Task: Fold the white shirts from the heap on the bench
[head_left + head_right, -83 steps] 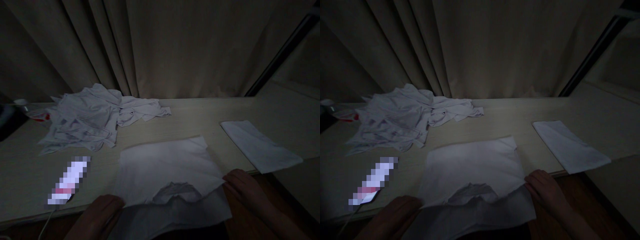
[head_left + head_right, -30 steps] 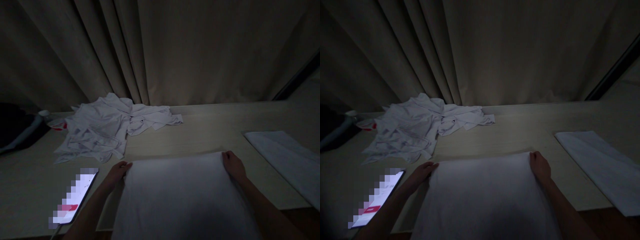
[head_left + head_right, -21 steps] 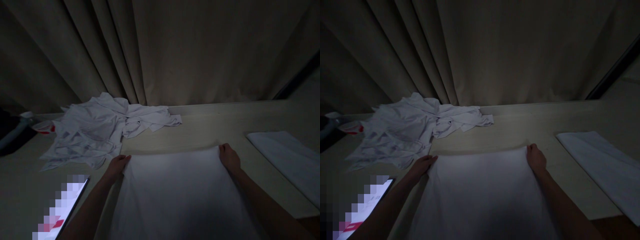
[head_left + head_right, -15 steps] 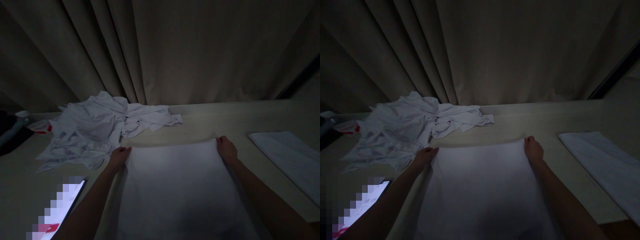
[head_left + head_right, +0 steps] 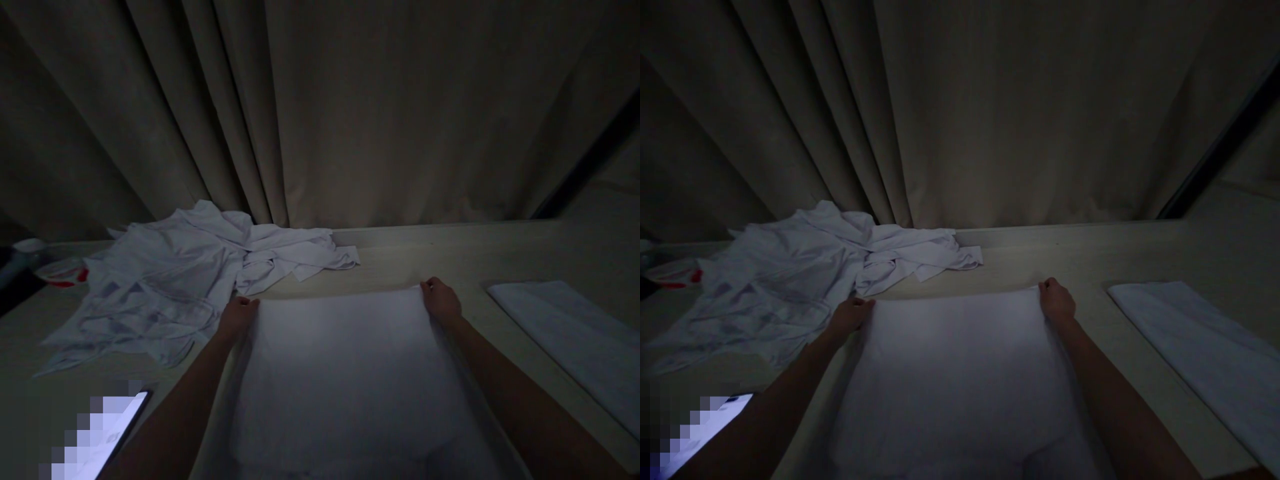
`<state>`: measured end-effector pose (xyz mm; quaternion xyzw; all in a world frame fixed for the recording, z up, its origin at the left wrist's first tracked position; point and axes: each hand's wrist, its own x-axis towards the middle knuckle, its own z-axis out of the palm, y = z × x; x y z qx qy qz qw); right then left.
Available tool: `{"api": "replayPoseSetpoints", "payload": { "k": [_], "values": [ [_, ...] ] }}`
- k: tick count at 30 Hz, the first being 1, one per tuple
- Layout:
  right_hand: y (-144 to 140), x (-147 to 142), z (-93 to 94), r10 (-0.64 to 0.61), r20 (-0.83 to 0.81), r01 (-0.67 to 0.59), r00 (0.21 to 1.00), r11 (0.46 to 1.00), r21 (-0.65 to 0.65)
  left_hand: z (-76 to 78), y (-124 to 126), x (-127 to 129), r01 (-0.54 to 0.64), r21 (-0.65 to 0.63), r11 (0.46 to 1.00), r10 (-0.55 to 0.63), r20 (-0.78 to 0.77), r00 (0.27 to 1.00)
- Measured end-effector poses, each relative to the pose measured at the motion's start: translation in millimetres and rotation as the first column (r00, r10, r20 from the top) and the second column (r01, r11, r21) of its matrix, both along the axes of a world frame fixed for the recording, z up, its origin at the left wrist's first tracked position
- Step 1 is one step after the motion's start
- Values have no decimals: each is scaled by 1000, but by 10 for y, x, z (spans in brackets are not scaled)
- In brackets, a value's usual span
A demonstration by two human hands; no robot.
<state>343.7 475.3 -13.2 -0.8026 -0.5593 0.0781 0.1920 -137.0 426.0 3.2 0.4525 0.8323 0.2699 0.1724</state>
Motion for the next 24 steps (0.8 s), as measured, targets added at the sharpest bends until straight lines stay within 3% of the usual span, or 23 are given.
{"api": "replayPoseSetpoints", "payload": {
  "k": [3,5,7,10,12,15,18,21,24],
  "values": [
    [-80,99,16,-11,-18,12,1000,1000,24,82,-139,47,11,28,1000,-9,-49,999],
    [-321,195,4,2,-54,0,999,999,33,101,-434,90,85,16,996,-85,-38,996],
    [-706,278,-27,77,-129,-80,989,997,-21,62,-862,152,243,-117,963,-236,71,969],
    [-1365,317,-86,213,-284,-276,935,940,-203,-67,-1514,290,292,-369,883,-228,208,951],
    [-1699,292,-113,267,-351,-363,898,899,-245,-127,-1798,402,315,-406,858,-237,231,944],
    [-1929,235,-136,258,-353,-360,900,895,-265,-105,-1957,562,322,-433,842,-241,233,942],
    [-1952,189,-175,199,-298,-285,934,916,-281,-24,-1977,682,306,-472,827,-253,173,952],
    [-1944,143,-218,231,-255,-296,939,921,-253,12,-1994,762,292,-456,841,-318,22,948],
    [-1952,111,-205,295,-217,-341,931,913,-224,26,-2009,800,310,-441,842,-412,-154,898]
  ]
}}
